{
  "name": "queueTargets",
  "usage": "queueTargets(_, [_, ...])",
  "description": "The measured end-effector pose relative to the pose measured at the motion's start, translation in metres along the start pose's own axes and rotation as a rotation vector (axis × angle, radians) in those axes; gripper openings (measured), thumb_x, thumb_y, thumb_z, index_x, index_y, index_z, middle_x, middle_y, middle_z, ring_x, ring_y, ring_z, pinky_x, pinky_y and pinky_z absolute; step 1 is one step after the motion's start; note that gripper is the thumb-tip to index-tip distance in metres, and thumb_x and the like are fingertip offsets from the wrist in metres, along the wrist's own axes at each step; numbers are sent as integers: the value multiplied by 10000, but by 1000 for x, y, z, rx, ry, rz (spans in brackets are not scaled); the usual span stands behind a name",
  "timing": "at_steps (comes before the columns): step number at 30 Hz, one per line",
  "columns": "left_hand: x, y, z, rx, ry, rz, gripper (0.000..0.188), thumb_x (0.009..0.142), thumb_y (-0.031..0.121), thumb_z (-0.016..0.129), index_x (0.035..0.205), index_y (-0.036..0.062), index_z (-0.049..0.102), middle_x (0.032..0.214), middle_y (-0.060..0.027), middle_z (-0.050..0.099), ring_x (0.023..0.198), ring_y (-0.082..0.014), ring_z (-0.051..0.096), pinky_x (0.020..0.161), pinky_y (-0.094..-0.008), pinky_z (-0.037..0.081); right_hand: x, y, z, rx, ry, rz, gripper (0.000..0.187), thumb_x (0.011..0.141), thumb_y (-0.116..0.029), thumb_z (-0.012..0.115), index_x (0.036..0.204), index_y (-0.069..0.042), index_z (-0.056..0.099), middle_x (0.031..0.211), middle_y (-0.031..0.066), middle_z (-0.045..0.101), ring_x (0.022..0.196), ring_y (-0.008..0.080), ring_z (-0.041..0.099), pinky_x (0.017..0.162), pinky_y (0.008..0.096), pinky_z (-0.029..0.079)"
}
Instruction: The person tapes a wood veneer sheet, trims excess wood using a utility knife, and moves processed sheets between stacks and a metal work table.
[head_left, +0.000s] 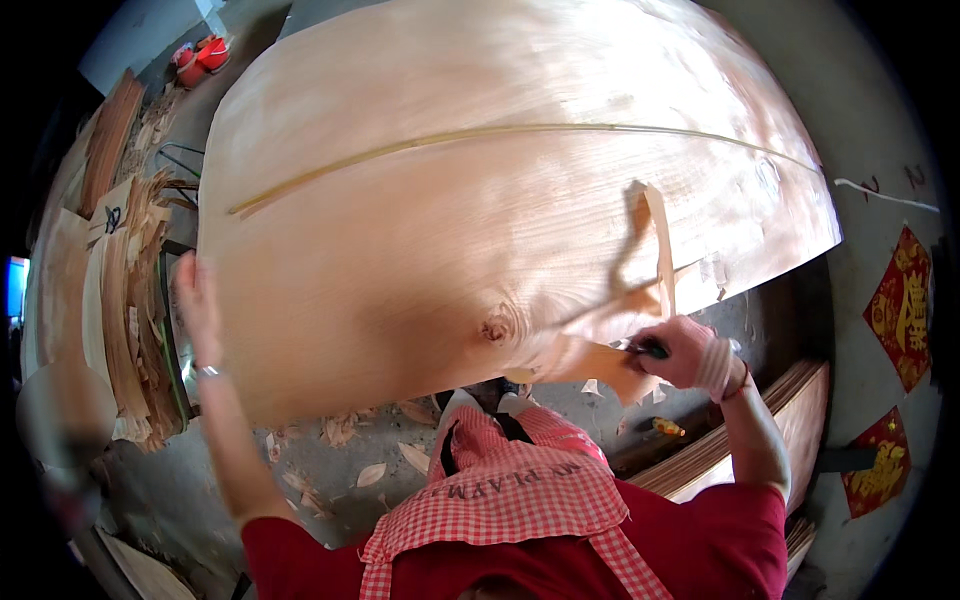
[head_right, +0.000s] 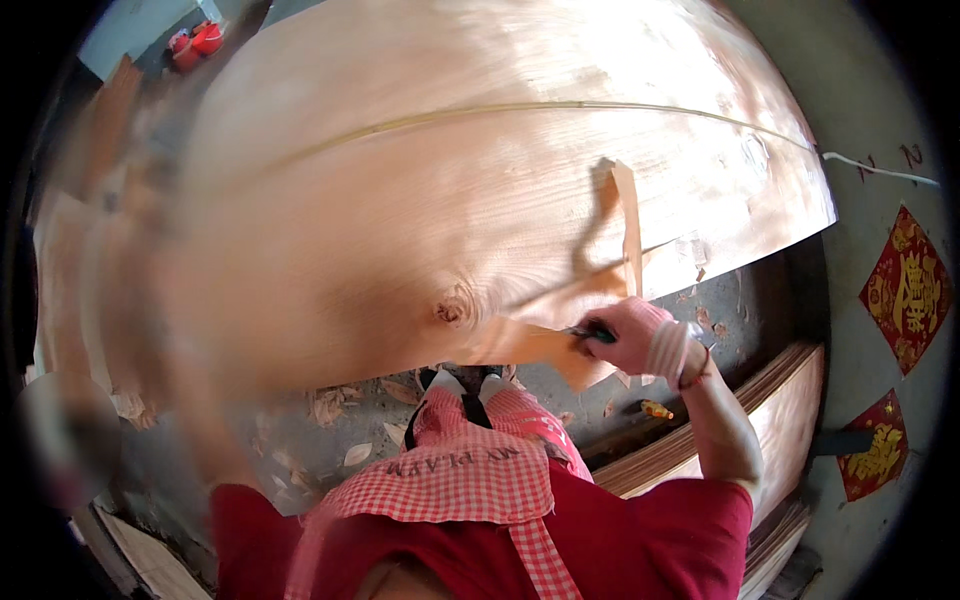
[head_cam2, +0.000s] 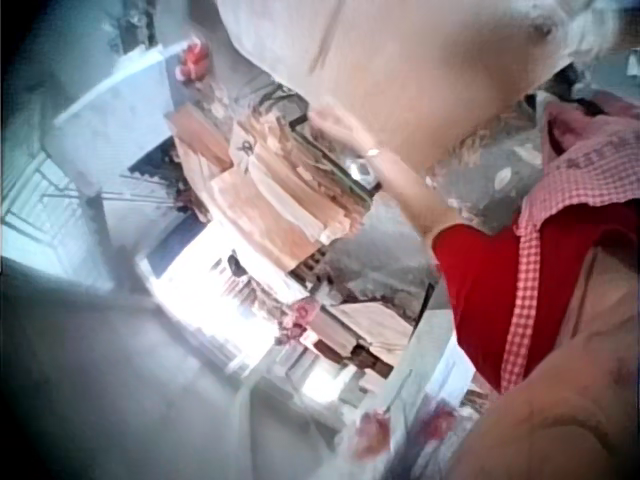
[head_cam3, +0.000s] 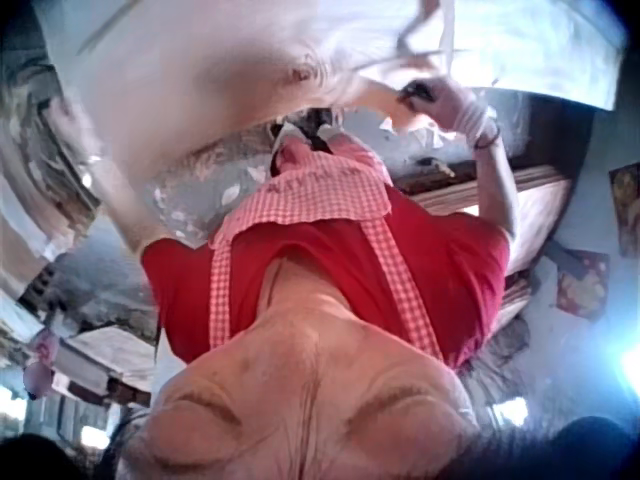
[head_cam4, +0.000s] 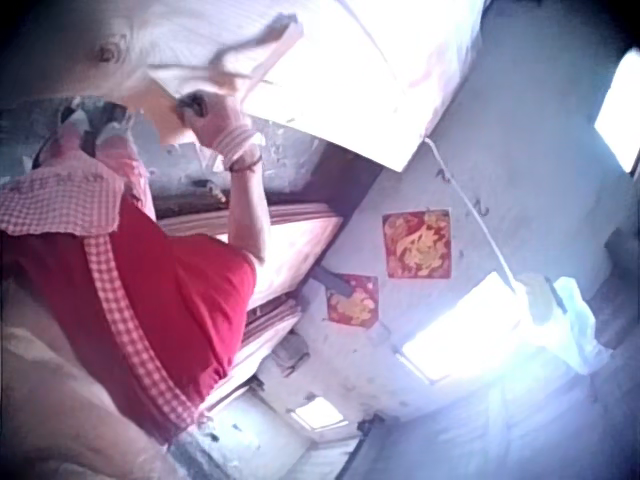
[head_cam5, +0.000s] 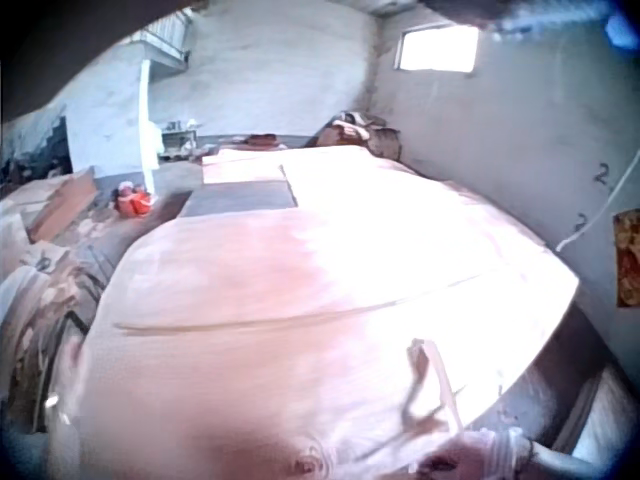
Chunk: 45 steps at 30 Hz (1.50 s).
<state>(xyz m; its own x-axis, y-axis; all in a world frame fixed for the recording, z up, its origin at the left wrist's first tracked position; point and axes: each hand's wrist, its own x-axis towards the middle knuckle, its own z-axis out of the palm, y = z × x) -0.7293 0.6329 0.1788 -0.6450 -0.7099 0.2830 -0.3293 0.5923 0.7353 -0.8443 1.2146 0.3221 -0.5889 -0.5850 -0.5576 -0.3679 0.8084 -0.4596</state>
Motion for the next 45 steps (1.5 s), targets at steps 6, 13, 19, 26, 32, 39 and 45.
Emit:
queueTargets(6, [-193,189,97,-856,-1183,-41,650,731,256,708,1234,-15,399,1143,-115,520,981,-140,518,743,-258,463,65,-12,8,-39,-203,-200,186,746,-243,572,844,-98,637,721,121,624,657,257,603,594,336,468])
queueTargets(13, [-245,166,95,-494,-639,-141,110,813,91,568,823,-12,532,718,-23,531,684,-57,470,615,-213,408,75,14,10,-193,-347,-15,303,710,-318,588,948,-133,618,781,105,632,756,274,609,662,358,482])
queueTargets(19, [-258,151,87,-359,-474,-241,115,815,97,563,828,-11,526,685,-46,514,645,-73,458,588,-233,404,100,24,41,-271,-171,-92,251,778,-335,534,894,-131,623,811,123,622,774,314,595,663,399,475])
queueTargets(26, [-246,148,114,44,-115,127,165,786,89,552,931,11,552,908,-120,545,801,-275,539,694,-344,439,151,14,57,-375,-78,-26,247,764,-299,588,917,-109,626,846,111,631,823,302,600,698,387,490])
queueTargets(32, [-269,174,141,162,-253,421,175,778,65,530,934,-13,549,987,-130,513,906,-283,511,782,-383,423,153,-2,48,-352,-177,46,261,753,-300,592,933,-117,630,885,112,630,843,298,600,715,384,493])
queueTargets(39, [-268,161,154,157,-171,439,178,760,46,556,920,-33,559,988,-134,511,913,-303,503,807,-381,420,152,4,48,-396,-18,-12,268,752,-279,574,937,-92,623,868,151,623,846,303,601,710,392,494])
queueTargets(45, [-272,162,146,176,-149,367,212,759,64,570,944,-38,547,1037,-150,494,955,-322,478,841,-394,401,108,-35,39,-322,419,-40,256,779,-164,516,997,-41,568,876,242,599,835,346,598,702,419,493])
